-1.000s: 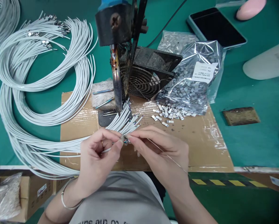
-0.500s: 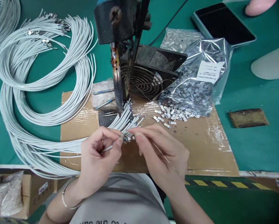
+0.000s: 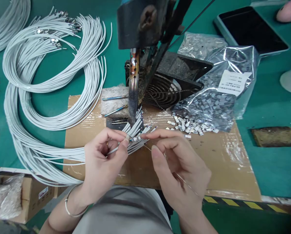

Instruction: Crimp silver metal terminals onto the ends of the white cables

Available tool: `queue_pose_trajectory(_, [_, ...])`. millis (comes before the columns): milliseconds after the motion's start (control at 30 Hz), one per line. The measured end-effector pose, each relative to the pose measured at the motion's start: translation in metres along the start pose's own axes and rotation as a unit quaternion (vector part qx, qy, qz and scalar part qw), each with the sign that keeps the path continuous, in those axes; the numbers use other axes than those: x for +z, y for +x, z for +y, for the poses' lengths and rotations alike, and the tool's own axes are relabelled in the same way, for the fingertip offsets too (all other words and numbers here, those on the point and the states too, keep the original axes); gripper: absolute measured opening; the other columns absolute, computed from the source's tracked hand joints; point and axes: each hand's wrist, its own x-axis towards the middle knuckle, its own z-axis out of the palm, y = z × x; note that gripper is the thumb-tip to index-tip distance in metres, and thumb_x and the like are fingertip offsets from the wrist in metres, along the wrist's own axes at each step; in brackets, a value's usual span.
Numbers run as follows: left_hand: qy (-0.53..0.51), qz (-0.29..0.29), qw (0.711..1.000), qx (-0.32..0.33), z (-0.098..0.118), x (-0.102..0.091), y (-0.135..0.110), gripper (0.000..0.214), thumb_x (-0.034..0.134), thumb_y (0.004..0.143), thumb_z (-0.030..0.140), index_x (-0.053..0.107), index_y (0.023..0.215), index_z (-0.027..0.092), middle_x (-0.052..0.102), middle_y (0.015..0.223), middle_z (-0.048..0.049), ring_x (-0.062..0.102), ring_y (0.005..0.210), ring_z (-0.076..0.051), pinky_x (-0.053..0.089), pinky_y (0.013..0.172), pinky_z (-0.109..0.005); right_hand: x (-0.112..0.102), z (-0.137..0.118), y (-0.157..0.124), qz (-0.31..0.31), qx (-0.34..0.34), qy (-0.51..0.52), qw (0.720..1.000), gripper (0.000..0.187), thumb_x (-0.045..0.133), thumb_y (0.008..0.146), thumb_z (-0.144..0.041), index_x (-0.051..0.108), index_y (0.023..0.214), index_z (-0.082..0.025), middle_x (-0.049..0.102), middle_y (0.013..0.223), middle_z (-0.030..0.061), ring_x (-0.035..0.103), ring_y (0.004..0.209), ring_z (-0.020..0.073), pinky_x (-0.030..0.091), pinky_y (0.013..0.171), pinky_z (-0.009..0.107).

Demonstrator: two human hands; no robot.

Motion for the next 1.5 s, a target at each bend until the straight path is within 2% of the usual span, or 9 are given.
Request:
queue_pose_trajectory(100, [-0.002,0.006,1.0,-0.001,0.001,0.001,0.002,0.015,0.079,0.08,0.009,0.07,0.074,0.018,0.078,0.083,-0.0023,0.044,0.052,-0.006,0.031,0.045,-0.02,0.004,-0.002,-0.001,0.007,0.02,0.047,0.999,0.022,0.065,0.097,-0.004,0.058,0.091,-0.025,0.075,0.121,0.0034,0.074,0.114,0.0222,0.058,0.1,0.04])
queue_pose_trajectory(300, [-0.002,0.014,1.0,-0.001,0.001,0.004,0.005,0.013,0.08,0.079,0.01,0.071,0.074,0.018,0.079,0.084,-0.0035,0.052,0.055,-0.008,0.034,0.045,-0.02,0.01,-0.003,-0.004,0.024,0.028,0.067,0.997,0.025,0.067,0.095,-0.003,0.059,0.091,-0.026,0.083,0.118,0.0029,0.08,0.109,0.0206,0.062,0.091,0.031])
queue_pose_trajectory(533, [0.011,0.025,1.0,0.003,0.003,0.006,0.006,0.012,0.079,0.08,0.011,0.071,0.075,0.018,0.079,0.083,-0.0027,0.046,0.051,-0.006,0.034,0.045,-0.02,0.011,-0.001,-0.004,0.023,0.034,0.061,0.997,0.023,0.069,0.094,-0.004,0.06,0.092,-0.026,0.083,0.122,0.0026,0.081,0.112,0.0211,0.063,0.096,0.032])
queue_pose_trajectory(767, [0.027,0.025,0.999,0.013,0.003,0.007,0.007,0.013,0.08,0.079,0.01,0.071,0.073,0.018,0.08,0.082,-0.0033,0.045,0.05,-0.007,0.032,0.043,-0.021,0.011,0.0,0.0,0.019,0.031,0.044,0.998,0.023,0.069,0.094,-0.005,0.059,0.09,-0.026,0.084,0.12,0.0043,0.082,0.109,0.0233,0.065,0.091,0.034])
queue_pose_trajectory(900, [0.031,0.025,0.999,0.013,0.002,0.008,0.009,0.013,0.08,0.078,0.01,0.071,0.074,0.018,0.079,0.082,-0.0032,0.046,0.051,-0.007,0.033,0.044,-0.02,0.011,0.001,-0.001,0.039,0.018,0.063,0.997,0.023,0.069,0.094,-0.003,0.062,0.093,-0.026,0.081,0.129,0.0039,0.08,0.115,0.0224,0.063,0.1,0.036])
queue_pose_trajectory(967, [0.031,0.026,0.999,0.012,0.002,0.009,0.01,0.013,0.08,0.078,0.01,0.07,0.074,0.018,0.079,0.081,-0.0032,0.047,0.051,-0.007,0.034,0.044,-0.02,0.01,0.0,-0.003,0.05,0.023,0.061,0.997,0.024,0.069,0.093,-0.002,0.063,0.094,-0.026,0.079,0.133,0.0047,0.08,0.116,0.0229,0.064,0.1,0.036])
queue_pose_trajectory(1067, [0.029,0.031,0.999,0.016,0.002,0.01,0.01,0.013,0.08,0.078,0.011,0.07,0.074,0.018,0.078,0.08,-0.0031,0.048,0.051,-0.007,0.035,0.045,-0.02,0.01,-0.001,-0.004,0.047,0.036,0.049,0.997,0.024,0.07,0.093,-0.003,0.063,0.093,-0.026,0.082,0.129,0.0039,0.082,0.111,0.0223,0.067,0.093,0.033])
queue_pose_trajectory(1233, [0.034,0.037,0.998,0.03,0.003,0.011,0.011,0.013,0.08,0.079,0.011,0.07,0.074,0.019,0.079,0.08,-0.0025,0.045,0.048,-0.006,0.032,0.042,-0.02,0.013,-0.003,-0.001,0.051,0.049,0.049,0.996,0.023,0.07,0.093,-0.005,0.063,0.09,-0.027,0.084,0.124,-0.0005,0.083,0.11,0.0184,0.065,0.094,0.028])
queue_pose_trajectory(1500, [0.054,0.043,0.997,0.043,0.003,0.01,0.01,0.013,0.078,0.082,0.011,0.071,0.077,0.02,0.073,0.072,0.0011,0.042,0.049,-0.007,0.032,0.043,-0.02,0.016,-0.007,0.005,0.062,0.052,0.042,0.996,0.023,0.072,0.092,-0.006,0.063,0.087,-0.026,0.086,0.119,0.0027,0.084,0.106,0.0225,0.067,0.088,0.032])
